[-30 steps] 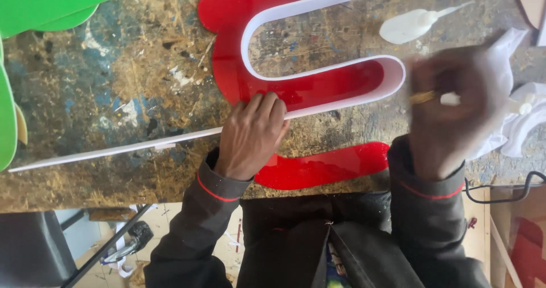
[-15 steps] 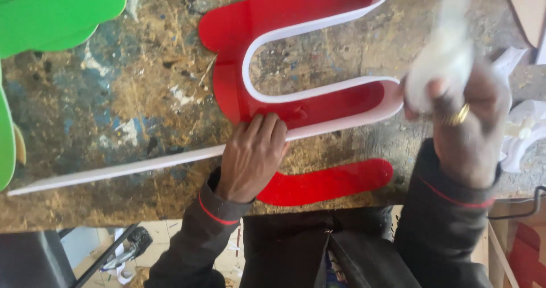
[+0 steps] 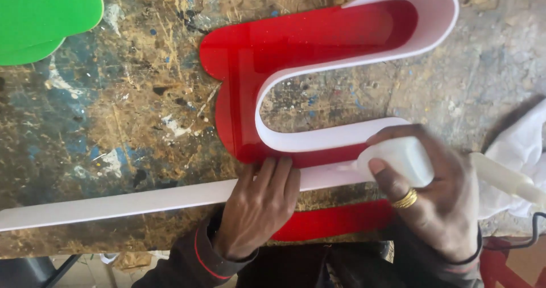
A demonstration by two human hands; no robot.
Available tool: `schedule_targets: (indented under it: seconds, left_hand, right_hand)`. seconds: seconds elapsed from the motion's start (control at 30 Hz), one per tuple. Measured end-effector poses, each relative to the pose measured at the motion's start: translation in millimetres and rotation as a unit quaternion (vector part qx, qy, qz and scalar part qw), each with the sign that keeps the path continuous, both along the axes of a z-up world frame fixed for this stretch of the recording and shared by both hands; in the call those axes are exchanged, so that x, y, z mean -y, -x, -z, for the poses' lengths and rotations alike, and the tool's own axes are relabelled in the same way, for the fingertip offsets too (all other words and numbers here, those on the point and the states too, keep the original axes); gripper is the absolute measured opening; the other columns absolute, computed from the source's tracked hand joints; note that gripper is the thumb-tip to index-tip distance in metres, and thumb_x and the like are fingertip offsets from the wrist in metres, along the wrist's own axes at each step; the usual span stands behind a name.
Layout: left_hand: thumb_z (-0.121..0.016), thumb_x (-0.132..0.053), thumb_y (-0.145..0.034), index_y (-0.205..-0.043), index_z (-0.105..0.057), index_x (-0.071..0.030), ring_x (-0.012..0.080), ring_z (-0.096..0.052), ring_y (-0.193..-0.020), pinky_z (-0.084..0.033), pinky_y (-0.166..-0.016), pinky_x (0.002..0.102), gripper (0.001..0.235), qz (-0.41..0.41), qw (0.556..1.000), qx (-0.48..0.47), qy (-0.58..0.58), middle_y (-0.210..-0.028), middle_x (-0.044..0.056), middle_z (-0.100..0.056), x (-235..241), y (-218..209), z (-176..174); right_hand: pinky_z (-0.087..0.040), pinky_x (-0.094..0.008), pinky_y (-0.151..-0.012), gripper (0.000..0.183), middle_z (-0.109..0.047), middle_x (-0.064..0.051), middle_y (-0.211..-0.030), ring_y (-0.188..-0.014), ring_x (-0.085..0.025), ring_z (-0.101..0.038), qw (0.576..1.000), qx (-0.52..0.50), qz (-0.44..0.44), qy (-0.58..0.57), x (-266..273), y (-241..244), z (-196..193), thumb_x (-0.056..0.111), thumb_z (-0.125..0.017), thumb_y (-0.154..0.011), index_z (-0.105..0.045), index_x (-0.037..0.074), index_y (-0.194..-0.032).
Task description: Fabricating a 3D sign letter by gluing a white plastic return strip to the perimeter of a red acrylic face.
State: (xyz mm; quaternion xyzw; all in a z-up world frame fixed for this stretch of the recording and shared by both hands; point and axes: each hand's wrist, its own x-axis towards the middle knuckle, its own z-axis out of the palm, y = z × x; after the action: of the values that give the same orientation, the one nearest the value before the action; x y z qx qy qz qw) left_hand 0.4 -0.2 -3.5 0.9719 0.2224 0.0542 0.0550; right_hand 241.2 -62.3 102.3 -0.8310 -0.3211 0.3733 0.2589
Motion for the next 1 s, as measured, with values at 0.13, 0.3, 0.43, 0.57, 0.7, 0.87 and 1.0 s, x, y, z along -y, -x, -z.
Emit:
schedule_targets:
  seconds: [0.13,0.3,0.43,0.57,0.7,0.87,1.0]
  left_hand:
    - [-0.065,-0.011,-0.111,-0.102,-0.071,-0.012,0.0241,-0.068,-0.095,-0.059,-0.082,0.037,0.011,0.002,1.0,0.005,0.006,-0.107,0.009,-0.074,-7,-4,-8]
    - [-0.07,-0.017,-0.112,-0.104,-0.074,-0.012,0.0231,-0.073,-0.098,-0.062,-0.083,0.036,0.01,-0.002,1.0,0.006,0.019,-0.11,0.008,-0.079,-5,-3,-4]
    - [-0.067,-0.017,-0.112,-0.101,-0.071,-0.013,0.0223,-0.071,-0.094,-0.06,-0.081,0.036,0.013,-0.002,1.0,0.01,0.013,-0.106,0.007,-0.077,-6,-4,-5]
    - [-0.069,-0.018,-0.112,-0.103,-0.072,-0.013,0.0229,-0.073,-0.098,-0.062,-0.084,0.037,0.011,0.003,1.0,0.01,0.017,-0.11,0.008,-0.078,-6,-3,-6]
    - [-0.07,-0.017,-0.112,-0.104,-0.073,-0.013,0.0238,-0.074,-0.1,-0.062,-0.084,0.038,0.009,0.005,1.0,0.011,0.017,-0.111,0.009,-0.078,-6,-3,-5]
    - [-0.069,-0.017,-0.112,-0.101,-0.071,-0.014,0.0228,-0.072,-0.096,-0.061,-0.081,0.037,0.012,-0.001,1.0,0.016,0.019,-0.107,0.008,-0.077,-8,-5,-7]
    - [-0.068,-0.015,-0.111,-0.101,-0.072,-0.013,0.0224,-0.071,-0.094,-0.061,-0.081,0.036,0.011,-0.004,1.0,0.02,0.018,-0.107,0.007,-0.077,-7,-5,-7]
  right_hand:
    - [-0.057,-0.03,-0.074,0.033,-0.083,0.0,-0.093,-0.077,-0.015,-0.075,0.995,0.049,-0.08,-0.01,-9,4,12,0.041,-0.07,-0.096,-0.081,0.012,-0.108]
    - [-0.053,-0.03,-0.061,0.034,-0.081,0.003,-0.078,-0.06,-0.015,-0.068,0.993,0.075,-0.094,0.019,-10,8,17,0.047,-0.07,-0.093,-0.081,0.018,-0.106]
    - [-0.053,-0.028,-0.057,0.036,-0.08,0.004,-0.073,-0.055,-0.013,-0.068,0.991,0.071,-0.118,-0.007,-14,8,18,0.049,-0.068,-0.094,-0.08,0.017,-0.103]
    - [-0.056,-0.029,-0.064,0.037,-0.085,0.001,-0.085,-0.067,-0.015,-0.076,0.988,0.054,-0.135,-0.042,-16,12,20,0.047,-0.066,-0.096,-0.079,0.014,-0.106]
    - [-0.058,-0.03,-0.065,0.034,-0.085,0.0,-0.088,-0.068,-0.016,-0.078,0.989,0.042,-0.135,-0.045,-18,16,21,0.044,-0.067,-0.098,-0.078,0.013,-0.108]
    - [-0.058,-0.03,-0.067,0.035,-0.087,0.001,-0.092,-0.07,-0.017,-0.08,0.989,0.038,-0.139,-0.035,-15,14,23,0.045,-0.067,-0.098,-0.078,0.015,-0.111]
    - [-0.059,-0.029,-0.061,0.034,-0.087,0.001,-0.089,-0.064,-0.015,-0.08,0.988,0.01,-0.146,-0.045,-17,17,24,0.043,-0.069,-0.098,-0.077,0.013,-0.112]
